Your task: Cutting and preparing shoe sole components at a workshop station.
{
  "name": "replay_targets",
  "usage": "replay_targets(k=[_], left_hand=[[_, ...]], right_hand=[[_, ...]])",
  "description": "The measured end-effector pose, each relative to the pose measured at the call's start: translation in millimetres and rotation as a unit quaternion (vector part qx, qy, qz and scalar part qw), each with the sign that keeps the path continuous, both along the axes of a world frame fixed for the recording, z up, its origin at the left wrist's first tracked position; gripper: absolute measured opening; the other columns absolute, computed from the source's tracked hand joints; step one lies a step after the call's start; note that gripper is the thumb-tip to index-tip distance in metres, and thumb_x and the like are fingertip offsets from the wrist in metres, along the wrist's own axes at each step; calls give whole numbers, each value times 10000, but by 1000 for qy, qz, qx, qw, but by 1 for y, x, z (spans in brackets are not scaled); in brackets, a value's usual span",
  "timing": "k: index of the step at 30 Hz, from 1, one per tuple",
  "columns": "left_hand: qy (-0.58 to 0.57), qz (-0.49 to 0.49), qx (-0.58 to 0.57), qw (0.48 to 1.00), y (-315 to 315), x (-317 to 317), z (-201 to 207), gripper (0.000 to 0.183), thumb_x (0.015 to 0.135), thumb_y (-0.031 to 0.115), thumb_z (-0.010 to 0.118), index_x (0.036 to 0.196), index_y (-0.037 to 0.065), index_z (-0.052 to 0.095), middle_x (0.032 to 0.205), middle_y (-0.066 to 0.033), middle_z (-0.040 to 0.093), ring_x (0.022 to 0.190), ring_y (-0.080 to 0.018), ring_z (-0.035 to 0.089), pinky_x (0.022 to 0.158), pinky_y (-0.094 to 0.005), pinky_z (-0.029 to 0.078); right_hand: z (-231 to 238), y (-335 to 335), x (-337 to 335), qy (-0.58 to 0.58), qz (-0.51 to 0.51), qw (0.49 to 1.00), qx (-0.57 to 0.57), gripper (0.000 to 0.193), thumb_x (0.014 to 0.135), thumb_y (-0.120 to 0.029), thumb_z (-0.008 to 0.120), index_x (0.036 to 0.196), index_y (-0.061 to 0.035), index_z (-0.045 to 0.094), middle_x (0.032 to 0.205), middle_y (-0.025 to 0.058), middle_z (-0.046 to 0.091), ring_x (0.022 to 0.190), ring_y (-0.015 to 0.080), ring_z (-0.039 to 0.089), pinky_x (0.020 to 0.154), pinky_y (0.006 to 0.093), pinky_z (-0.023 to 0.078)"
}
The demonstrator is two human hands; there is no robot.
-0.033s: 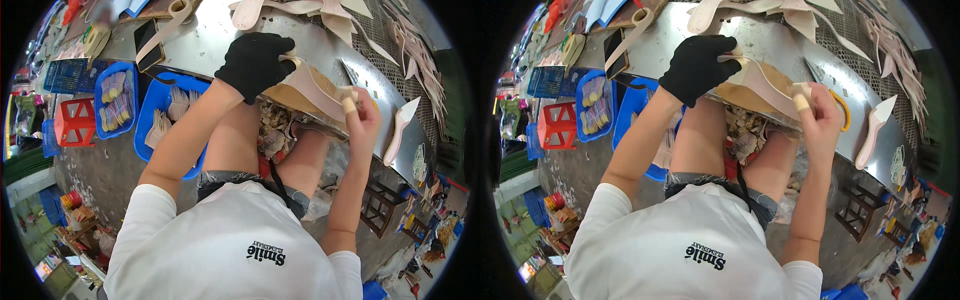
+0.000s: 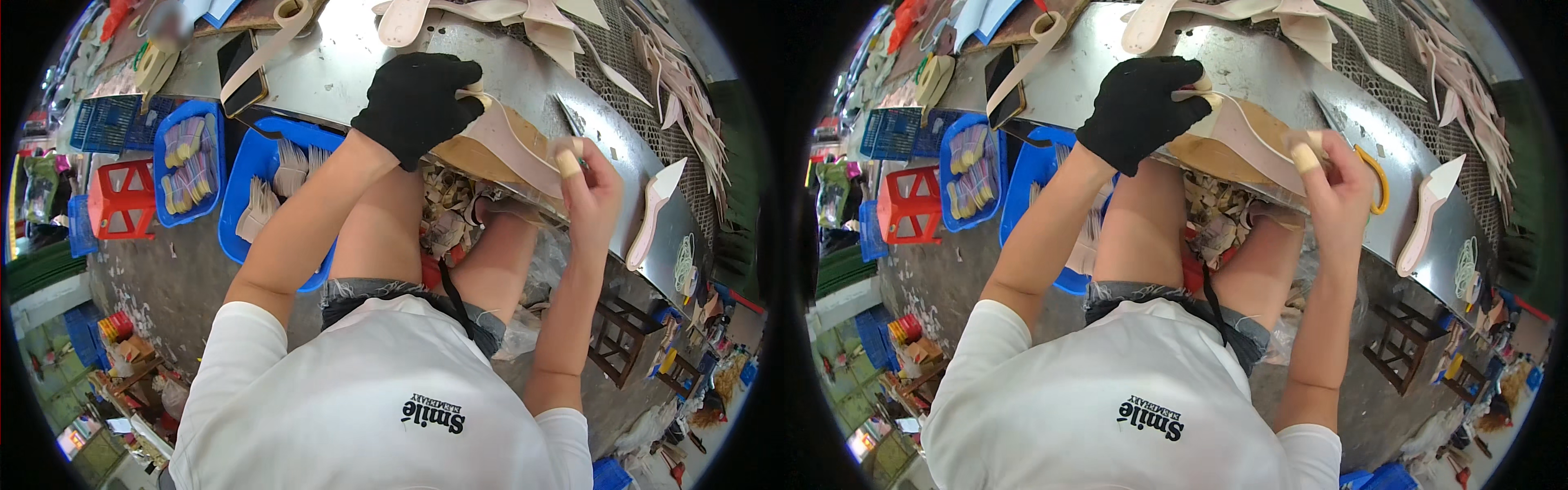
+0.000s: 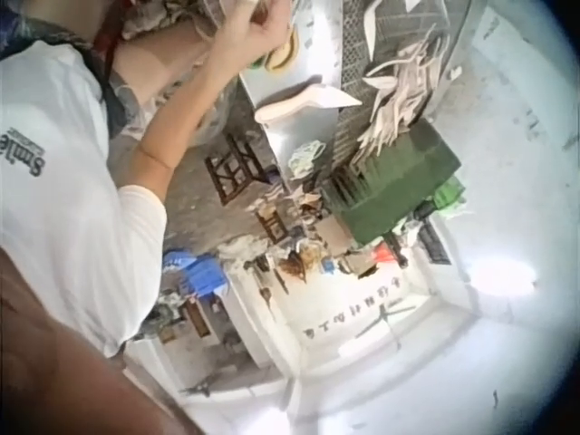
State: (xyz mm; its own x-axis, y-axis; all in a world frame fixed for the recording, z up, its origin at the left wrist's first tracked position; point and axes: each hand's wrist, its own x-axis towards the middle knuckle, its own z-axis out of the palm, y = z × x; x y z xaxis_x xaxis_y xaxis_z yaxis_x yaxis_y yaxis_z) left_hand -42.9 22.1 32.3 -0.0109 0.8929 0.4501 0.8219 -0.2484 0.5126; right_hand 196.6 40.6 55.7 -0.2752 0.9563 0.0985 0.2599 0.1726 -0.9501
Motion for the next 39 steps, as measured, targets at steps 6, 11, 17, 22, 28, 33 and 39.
replay_targets(k=[6,11,17,22,28,33,39], left_hand=[[35,-8,39,999,3,-1,0,211,746,253,692,885,95,688,802,-88,656,739,-275,638,661,-358,508],[30,-38,53,997,-6,-4,-2,190,725,195,688,882,88,669,775,-95,642,724,-298,630,653,-368,504],[5,-17,22,1000,-2,-3,-3,249,695,172,696,922,71,669,843,-113,661,753,-305,634,680,-377,509],[13,-19,45,999,0,-4,-5,280,700,178,697,951,58,666,851,-126,662,769,-315,630,688,-374,507],[37,-60,47,996,-1,-9,-5,293,711,139,683,1000,93,661,837,-110,641,768,-316,621,680,-367,506],[-30,-59,65,996,-9,-1,6,292,704,84,674,995,94,644,864,-113,615,765,-315,606,666,-361,500],[34,-117,71,990,4,5,9,212,700,42,649,908,79,640,898,-92,604,796,-292,616,660,-359,504]], right_hand=[[-12,26,-42,128,59,987,-76,166,855,-46,623,1003,28,633,845,2,635,713,35,553,628,160,410],[-20,32,-51,58,71,995,-46,149,849,-37,642,990,9,643,841,-5,629,734,36,567,655,167,436],[-29,35,-59,83,82,993,-18,134,837,-41,657,957,16,651,843,-36,600,682,22,529,596,177,415],[-30,28,-68,-46,-4,993,105,143,795,-24,670,939,-29,674,844,9,593,646,56,548,591,195,429],[-33,19,-72,-132,-39,934,330,184,737,13,677,904,-64,688,923,67,606,710,181,586,652,262,466],[-17,30,-64,-179,59,938,292,176,772,-19,630,946,-28,661,798,44,599,657,126,565,600,244,449],[0,53,-45,-47,123,976,-174,126,797,-71,674,912,-20,677,702,-44,572,584,25,481,533,188,382]])
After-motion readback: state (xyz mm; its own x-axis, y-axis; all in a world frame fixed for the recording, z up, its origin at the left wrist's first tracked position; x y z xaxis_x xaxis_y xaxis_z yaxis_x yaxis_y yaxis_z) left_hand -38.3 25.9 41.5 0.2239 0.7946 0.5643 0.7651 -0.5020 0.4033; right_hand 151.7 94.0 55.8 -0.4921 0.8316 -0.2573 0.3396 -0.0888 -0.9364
